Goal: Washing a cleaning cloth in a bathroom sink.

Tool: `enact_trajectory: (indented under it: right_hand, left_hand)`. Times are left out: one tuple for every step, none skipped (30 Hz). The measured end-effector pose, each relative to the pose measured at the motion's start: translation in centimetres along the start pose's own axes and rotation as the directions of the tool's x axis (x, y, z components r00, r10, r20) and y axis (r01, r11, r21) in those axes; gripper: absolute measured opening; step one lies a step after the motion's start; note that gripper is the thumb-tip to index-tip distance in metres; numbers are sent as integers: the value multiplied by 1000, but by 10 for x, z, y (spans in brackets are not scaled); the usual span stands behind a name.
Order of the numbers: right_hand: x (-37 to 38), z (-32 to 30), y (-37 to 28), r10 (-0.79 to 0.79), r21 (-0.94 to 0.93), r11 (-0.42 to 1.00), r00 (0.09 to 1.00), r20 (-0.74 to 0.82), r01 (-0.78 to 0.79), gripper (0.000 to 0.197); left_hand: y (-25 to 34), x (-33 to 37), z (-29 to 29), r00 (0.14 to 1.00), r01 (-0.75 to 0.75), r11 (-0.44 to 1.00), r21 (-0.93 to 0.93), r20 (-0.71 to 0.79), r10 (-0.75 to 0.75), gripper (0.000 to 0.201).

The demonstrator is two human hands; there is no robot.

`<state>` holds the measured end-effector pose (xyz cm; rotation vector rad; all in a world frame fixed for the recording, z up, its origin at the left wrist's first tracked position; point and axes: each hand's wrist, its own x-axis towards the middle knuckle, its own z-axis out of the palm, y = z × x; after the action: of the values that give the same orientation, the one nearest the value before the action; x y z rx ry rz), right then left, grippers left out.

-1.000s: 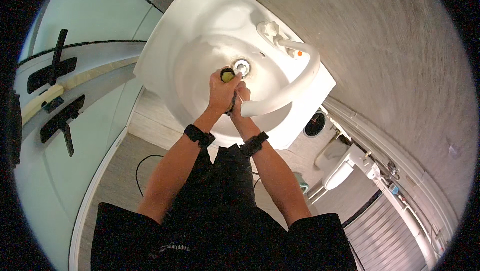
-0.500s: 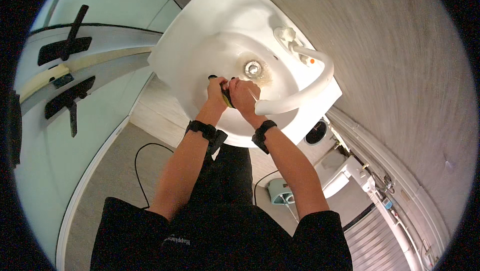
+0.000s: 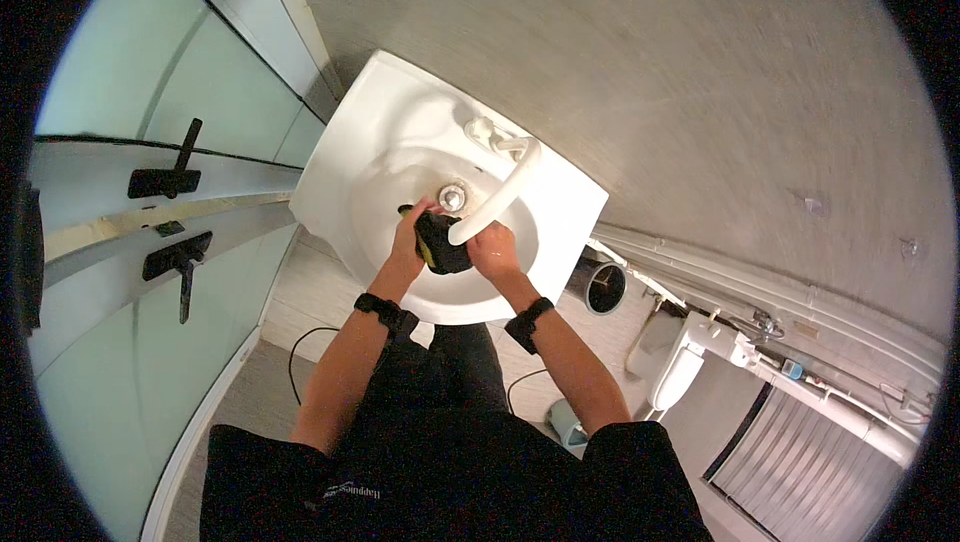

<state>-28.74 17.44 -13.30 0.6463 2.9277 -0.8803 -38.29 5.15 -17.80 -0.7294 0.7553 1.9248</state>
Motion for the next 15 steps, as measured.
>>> enact_trajectory:
  right_hand:
    - [0,-6,-1,0,4,1000,1000,-10,0,12]
    - [1,-12,-2,112,-62,992,994,3,-112,14]
    - [2,-17,-2,224,-129,967,975,12,-220,17]
    - [7,-20,11,157,-150,974,983,-98,-170,22]
    - [16,-28,14,174,-137,970,967,-187,-201,29]
    - [27,-37,19,191,-121,965,943,-272,-231,37]
    - [39,-54,16,200,-137,961,946,-255,-240,51]
    - [54,-60,21,205,-170,948,924,-322,-269,55]
    - [65,-62,28,137,-207,953,923,-359,-221,57]
    - [75,-67,30,185,-158,961,953,-238,-227,58]
    - [84,-72,31,220,-108,967,969,-115,-233,58]
    - [93,-70,35,207,-89,972,972,-113,-217,58]
    - [94,-69,43,164,-216,963,986,1,-160,55]
    - [96,-69,51,132,-332,939,984,119,-86,51]
    - [101,-65,56,128,-318,944,985,115,-85,51]
  left_hand:
    - [-1,-3,-1,998,31,999,22,60,-32,24]
    - [-2,-7,-2,998,28,999,31,61,-29,24]
    - [-4,-10,-3,997,30,998,61,68,-34,21]
    - [-7,-12,0,996,33,995,91,80,-40,18]
    - [-9,-17,5,996,31,995,96,75,-38,18]
    - [-13,-22,11,999,1,996,94,37,-4,20]
    - [-17,-27,14,1000,-28,995,92,-6,29,22]
    - [-20,-26,14,997,-72,991,116,-25,76,24]
    - [-25,-22,9,995,-86,989,123,-33,91,24]
    - [-31,-13,1,989,-127,987,97,-61,133,25]
    - [-31,-9,0,980,-173,982,73,-85,179,25]
    - [-31,-6,-1,975,-194,977,83,-93,201,25]
    - [-34,-6,2,972,-203,976,83,-106,212,26]
    - [-37,-7,6,968,-213,973,84,-119,223,27]
    - [-35,-8,8,965,-221,970,98,-121,232,27]
